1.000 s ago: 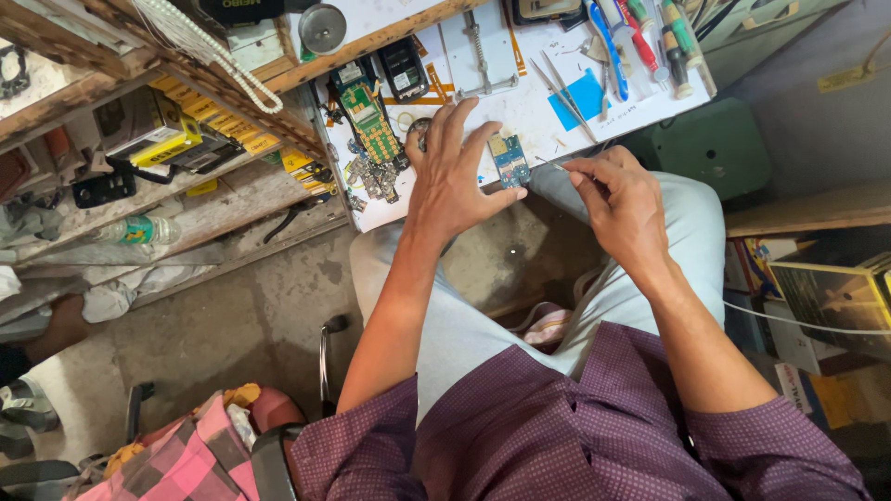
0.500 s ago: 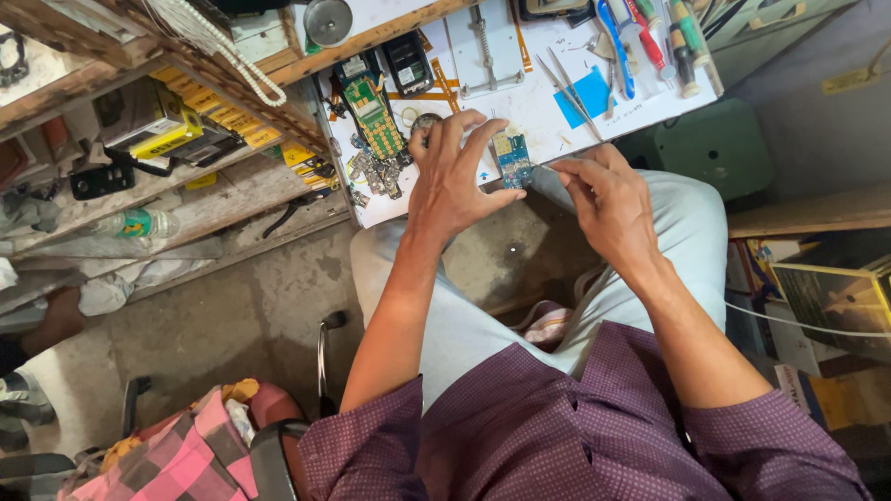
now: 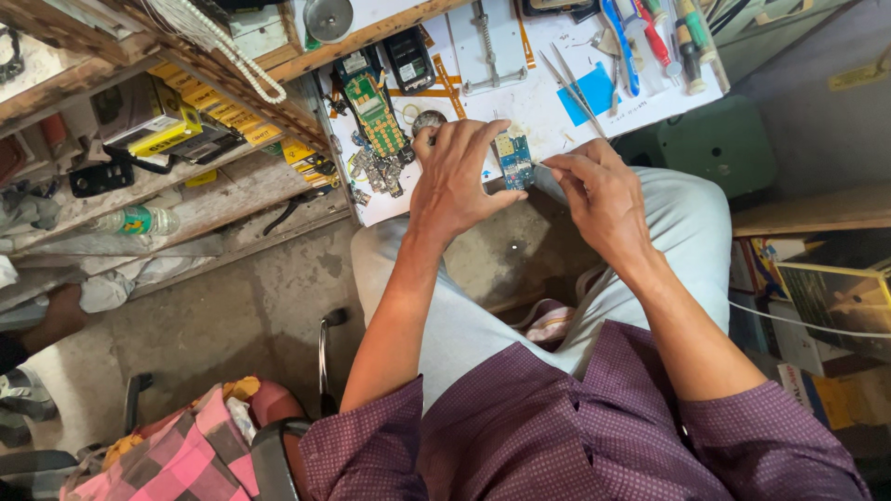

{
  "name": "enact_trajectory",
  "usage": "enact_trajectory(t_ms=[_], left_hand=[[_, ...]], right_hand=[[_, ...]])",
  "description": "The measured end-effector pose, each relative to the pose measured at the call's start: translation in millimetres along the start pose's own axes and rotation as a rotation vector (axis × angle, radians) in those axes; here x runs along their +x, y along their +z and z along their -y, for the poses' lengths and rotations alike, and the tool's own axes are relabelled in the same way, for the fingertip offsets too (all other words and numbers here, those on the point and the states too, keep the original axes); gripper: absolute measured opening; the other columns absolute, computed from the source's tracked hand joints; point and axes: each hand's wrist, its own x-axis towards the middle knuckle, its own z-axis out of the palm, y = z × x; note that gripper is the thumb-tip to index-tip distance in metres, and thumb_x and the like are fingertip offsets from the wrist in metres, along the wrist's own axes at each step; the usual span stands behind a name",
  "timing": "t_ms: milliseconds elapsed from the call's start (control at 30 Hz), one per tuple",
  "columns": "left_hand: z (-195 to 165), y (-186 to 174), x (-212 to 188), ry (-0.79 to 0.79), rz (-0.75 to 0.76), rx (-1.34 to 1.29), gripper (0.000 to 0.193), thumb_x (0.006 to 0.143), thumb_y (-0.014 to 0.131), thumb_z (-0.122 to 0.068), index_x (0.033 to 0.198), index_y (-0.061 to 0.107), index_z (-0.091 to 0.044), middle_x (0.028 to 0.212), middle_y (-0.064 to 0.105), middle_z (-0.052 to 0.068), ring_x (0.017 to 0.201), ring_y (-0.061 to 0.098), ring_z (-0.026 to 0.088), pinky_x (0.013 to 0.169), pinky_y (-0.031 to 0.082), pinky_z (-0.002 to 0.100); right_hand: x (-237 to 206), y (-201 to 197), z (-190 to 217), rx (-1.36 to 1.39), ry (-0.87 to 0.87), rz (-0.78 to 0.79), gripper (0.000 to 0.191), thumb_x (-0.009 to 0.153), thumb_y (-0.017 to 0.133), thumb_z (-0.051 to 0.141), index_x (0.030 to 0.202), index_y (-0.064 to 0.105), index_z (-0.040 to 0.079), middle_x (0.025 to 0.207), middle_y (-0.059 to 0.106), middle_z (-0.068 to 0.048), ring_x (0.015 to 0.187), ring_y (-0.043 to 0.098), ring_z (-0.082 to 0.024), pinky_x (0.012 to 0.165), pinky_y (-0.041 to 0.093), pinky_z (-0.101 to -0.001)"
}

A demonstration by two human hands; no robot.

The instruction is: The person sits at a repair bench working on a small circuit board. They hold the board steady with one hand while using tweezers to pick and place tiny components, dip parts in a small dish, and reposition the board repeatedly on the desk and lap while working on it.

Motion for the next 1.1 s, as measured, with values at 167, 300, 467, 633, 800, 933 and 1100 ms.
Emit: enact_trajectory(t_ms=[167, 300, 467, 633, 800, 933, 1100], left_hand=[[-0.7, 0.4, -0.7, 0.003, -0.009, -0.007, 0.09, 0.062, 0.094, -0.043, 0.137, 0.056, -0.012, 0.123, 0.06, 0.005, 0.119, 0.053, 0.027, 0.109, 0.028, 0.05], [-0.6, 0.7, -1.3, 0.0, -0.012, -0.002, 0.09, 0.062, 0.094, -0.043, 0.137, 0.055, -0.012, 0.125, 0.06, 0.006, 0.119, 0.053, 0.028, 0.109, 0.028, 0.05], [0.1, 1.1, -1.3, 0.001, -0.011, 0.001, 0.091, 0.061, 0.094, -0.044, 0.137, 0.055, -0.012, 0.125, 0.06, 0.005, 0.119, 0.053, 0.028, 0.11, 0.028, 0.05], [0.3, 2.5, -2.1, 0.003, -0.015, -0.001, 0.092, 0.061, 0.095, -0.045, 0.138, 0.055, -0.013, 0.125, 0.06, 0.005, 0.12, 0.053, 0.028, 0.11, 0.028, 0.05], [0.4, 3.5, -2.4, 0.009, -0.016, -0.001, 0.093, 0.061, 0.095, -0.044, 0.139, 0.054, -0.013, 0.126, 0.06, 0.005, 0.12, 0.053, 0.027, 0.11, 0.028, 0.051], [0.8, 3.8, -2.8, 0.014, -0.023, 0.001, 0.093, 0.061, 0.095, -0.044, 0.139, 0.054, -0.013, 0.126, 0.06, 0.005, 0.122, 0.053, 0.027, 0.11, 0.027, 0.051], [0.8, 4.4, -4.0, 0.005, -0.014, -0.004, 0.093, 0.061, 0.095, -0.044, 0.14, 0.054, -0.014, 0.128, 0.06, 0.004, 0.122, 0.053, 0.027, 0.111, 0.027, 0.051]], right_hand=[[-0.2, 0.4, -1.4, -0.015, -0.052, -0.001, 0.026, 0.092, 0.07, -0.005, 0.116, 0.075, 0.005, 0.095, 0.063, -0.011, 0.08, 0.065, -0.026, 0.071, 0.051, -0.037], [-1.9, -1.6, -3.1, -0.022, -0.068, -0.004, 0.028, 0.091, 0.07, -0.007, 0.116, 0.075, 0.005, 0.098, 0.064, -0.012, 0.083, 0.066, -0.028, 0.071, 0.051, -0.0375], [-2.5, -6.3, -4.9, -0.031, -0.046, -0.009, 0.026, 0.092, 0.071, -0.007, 0.115, 0.075, 0.005, 0.095, 0.063, -0.012, 0.081, 0.065, -0.028, 0.071, 0.051, -0.0378], [-2.4, -5.9, -4.9, -0.008, -0.042, -0.011, 0.026, 0.092, 0.07, -0.007, 0.115, 0.074, 0.005, 0.095, 0.063, -0.012, 0.08, 0.065, -0.027, 0.07, 0.05, -0.0372], [-1.5, -6.1, -5.6, -0.036, -0.081, -0.018, 0.027, 0.091, 0.07, -0.007, 0.115, 0.074, 0.005, 0.095, 0.063, -0.012, 0.081, 0.065, -0.027, 0.07, 0.05, -0.037], [-2.5, -8.7, -6.2, -0.015, -0.017, -0.021, 0.024, 0.095, 0.07, -0.007, 0.115, 0.075, 0.004, 0.095, 0.063, -0.012, 0.077, 0.063, -0.026, 0.068, 0.049, -0.0366], [-2.8, -8.6, -5.1, 0.0, -0.047, 0.001, 0.027, 0.094, 0.067, -0.009, 0.117, 0.074, 0.004, 0.097, 0.065, -0.012, 0.083, 0.065, -0.027, 0.07, 0.049, -0.0366]])
